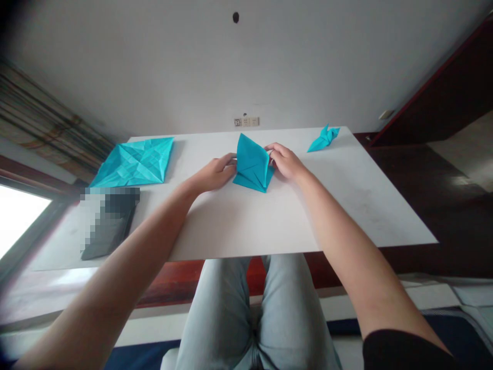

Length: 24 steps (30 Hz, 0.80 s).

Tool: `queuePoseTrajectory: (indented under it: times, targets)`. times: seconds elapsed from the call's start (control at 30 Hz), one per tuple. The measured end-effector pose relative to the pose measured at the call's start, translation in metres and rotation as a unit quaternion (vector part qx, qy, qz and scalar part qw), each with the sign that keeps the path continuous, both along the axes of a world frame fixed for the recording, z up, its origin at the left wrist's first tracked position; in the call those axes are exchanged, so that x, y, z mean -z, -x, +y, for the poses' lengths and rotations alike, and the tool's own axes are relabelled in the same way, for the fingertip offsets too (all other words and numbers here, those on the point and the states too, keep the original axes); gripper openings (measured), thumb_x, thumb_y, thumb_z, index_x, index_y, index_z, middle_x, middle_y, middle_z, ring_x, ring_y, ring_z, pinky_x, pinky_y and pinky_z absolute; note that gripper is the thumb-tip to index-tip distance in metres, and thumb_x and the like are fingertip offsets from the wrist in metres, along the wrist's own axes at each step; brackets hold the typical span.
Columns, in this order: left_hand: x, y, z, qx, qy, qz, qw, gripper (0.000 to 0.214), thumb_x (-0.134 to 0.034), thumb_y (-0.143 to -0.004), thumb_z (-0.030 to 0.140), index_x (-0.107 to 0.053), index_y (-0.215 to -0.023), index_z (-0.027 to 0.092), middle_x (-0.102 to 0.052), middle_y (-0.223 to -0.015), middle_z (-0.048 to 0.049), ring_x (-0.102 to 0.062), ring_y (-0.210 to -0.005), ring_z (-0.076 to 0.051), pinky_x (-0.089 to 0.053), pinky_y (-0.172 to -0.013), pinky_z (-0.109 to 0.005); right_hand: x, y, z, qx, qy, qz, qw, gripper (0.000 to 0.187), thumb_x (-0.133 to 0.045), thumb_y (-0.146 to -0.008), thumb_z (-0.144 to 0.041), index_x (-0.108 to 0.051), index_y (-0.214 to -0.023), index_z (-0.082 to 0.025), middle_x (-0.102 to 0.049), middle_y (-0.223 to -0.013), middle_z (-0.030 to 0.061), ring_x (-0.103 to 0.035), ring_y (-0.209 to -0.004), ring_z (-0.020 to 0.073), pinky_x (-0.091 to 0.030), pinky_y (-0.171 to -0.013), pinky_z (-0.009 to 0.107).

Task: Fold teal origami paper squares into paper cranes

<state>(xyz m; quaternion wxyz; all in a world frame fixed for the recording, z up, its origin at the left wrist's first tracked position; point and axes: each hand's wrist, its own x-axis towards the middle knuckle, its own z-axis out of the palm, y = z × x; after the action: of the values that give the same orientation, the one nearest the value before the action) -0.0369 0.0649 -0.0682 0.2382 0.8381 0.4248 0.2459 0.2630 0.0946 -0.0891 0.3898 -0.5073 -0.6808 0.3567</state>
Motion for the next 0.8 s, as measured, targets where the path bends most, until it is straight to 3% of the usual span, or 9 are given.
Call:
queuePoseTrajectory:
  times: [0.13, 0.27, 0.5, 0.67, 0.8]
  targets:
    - [0.001, -0.003, -0.001, -0.013, -0.018, 0.003, 1.000, 0.038, -0.056, -0.108, 0.044, -0.072, -0.136, 0.023, -0.087, -0.134, -0.0126, -0.084, -0.121, -0.033, -0.063, -0.106, -0.044, 0.001, 0.000, -0.003, -0.043, -0.029, -0.025, 0.998, 0.036, -0.076, -0.087, -0.041, -0.074, -0.119, -0.026, -0.077, -0.098, 0.0029, -0.070, -0.093, 0.0255, -0.057, -0.087, 0.038]
    - [0.002, -0.004, 0.000, -0.033, -0.015, 0.008, 0.999, 0.039, -0.061, -0.108, 0.043, -0.070, -0.140, 0.023, -0.086, -0.138, -0.0133, -0.084, -0.124, -0.034, -0.063, -0.109, -0.045, 0.000, 0.001, -0.007, -0.038, -0.033, -0.051, 0.997, 0.045, -0.078, -0.081, -0.035, -0.074, -0.125, -0.024, -0.079, -0.109, 0.0044, -0.068, -0.082, 0.0224, -0.057, -0.078, 0.037]
    - [0.008, -0.007, 0.000, -0.052, -0.013, -0.009, 0.999, 0.050, -0.070, -0.106, 0.042, -0.062, -0.153, 0.023, -0.086, -0.140, -0.0140, -0.084, -0.126, -0.033, -0.063, -0.111, -0.046, -0.005, -0.001, -0.010, -0.071, -0.033, -0.064, 0.995, 0.066, -0.090, -0.077, -0.044, -0.074, -0.139, -0.026, -0.079, -0.136, 0.0101, -0.065, -0.083, 0.0210, -0.063, -0.084, 0.042]
    - [0.010, -0.008, 0.001, -0.083, -0.021, -0.018, 0.996, 0.054, -0.076, -0.103, 0.041, -0.064, -0.153, 0.024, -0.086, -0.139, -0.0124, -0.082, -0.129, -0.034, -0.061, -0.113, -0.047, -0.013, 0.000, -0.015, -0.108, -0.019, -0.054, 0.992, 0.075, -0.094, -0.074, -0.054, -0.074, -0.141, -0.025, -0.081, -0.128, 0.0088, -0.065, -0.080, 0.0207, -0.062, -0.081, 0.041]
    - [0.010, -0.006, 0.003, -0.100, -0.027, -0.019, 0.994, 0.058, -0.080, -0.098, 0.034, -0.066, -0.152, 0.022, -0.086, -0.132, -0.0112, -0.082, -0.124, -0.034, -0.061, -0.113, -0.048, -0.019, 0.003, -0.019, -0.133, -0.012, -0.041, 0.990, 0.066, -0.090, -0.076, -0.052, -0.078, -0.134, -0.023, -0.082, -0.117, 0.0071, -0.065, -0.079, 0.0213, -0.059, -0.077, 0.038]
